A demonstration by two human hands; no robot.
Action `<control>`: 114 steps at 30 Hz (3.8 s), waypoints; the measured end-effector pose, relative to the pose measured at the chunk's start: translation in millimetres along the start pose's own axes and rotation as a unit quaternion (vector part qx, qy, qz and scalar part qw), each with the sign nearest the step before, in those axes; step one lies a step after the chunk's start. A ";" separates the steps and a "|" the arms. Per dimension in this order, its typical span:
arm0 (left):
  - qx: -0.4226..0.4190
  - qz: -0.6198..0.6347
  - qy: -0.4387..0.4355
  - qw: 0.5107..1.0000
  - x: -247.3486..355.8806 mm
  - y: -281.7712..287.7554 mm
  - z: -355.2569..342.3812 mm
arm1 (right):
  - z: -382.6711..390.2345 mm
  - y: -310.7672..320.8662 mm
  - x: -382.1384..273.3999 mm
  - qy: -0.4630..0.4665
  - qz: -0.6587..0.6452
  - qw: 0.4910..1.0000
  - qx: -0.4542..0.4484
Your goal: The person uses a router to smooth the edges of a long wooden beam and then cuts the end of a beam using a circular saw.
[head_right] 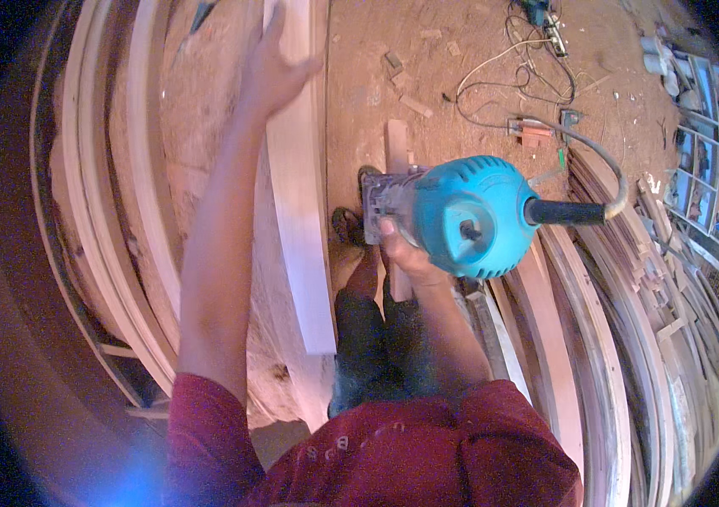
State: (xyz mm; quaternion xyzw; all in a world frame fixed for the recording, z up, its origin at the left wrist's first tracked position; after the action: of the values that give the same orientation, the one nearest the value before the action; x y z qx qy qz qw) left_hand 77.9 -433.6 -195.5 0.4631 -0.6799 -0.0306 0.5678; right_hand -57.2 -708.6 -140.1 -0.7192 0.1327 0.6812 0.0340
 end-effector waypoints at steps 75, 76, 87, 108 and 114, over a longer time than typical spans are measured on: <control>0.054 0.196 0.179 0.963 9.4 104.2 263.4 | 161.4 9.2 130.9 -0.127 -0.015 0.983 -0.134; 0.064 0.192 0.184 0.962 5.7 110.9 267.2 | 176.3 12.7 129.2 -0.111 -0.024 0.984 -0.139; 0.018 0.079 0.161 0.984 -15.5 88.6 273.2 | 293.5 99.4 24.4 0.292 -0.076 0.950 -0.083; 0.024 0.129 0.157 0.979 13.6 95.9 262.3 | 145.5 -13.9 90.8 -0.008 -0.088 0.996 0.011; 0.014 0.088 0.126 0.988 7.3 97.7 262.5 | 113.0 -39.7 72.3 0.152 -0.122 0.981 -0.002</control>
State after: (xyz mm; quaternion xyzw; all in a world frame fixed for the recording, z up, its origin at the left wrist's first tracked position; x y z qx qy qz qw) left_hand -189.8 -509.9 -227.3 0.4097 -0.6413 0.0877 0.6428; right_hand -154.8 -654.9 -224.7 -0.8249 0.0460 0.5554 0.0946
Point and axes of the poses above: each hand's wrist, its own z-axis away from the middle knuckle, its own y-axis out of the back of the hand, x = y × z, the point moved 4 cm from there along -z, towards the middle knuckle, and after that the axes turned 15 degrees about x, right-handed, at the moved point
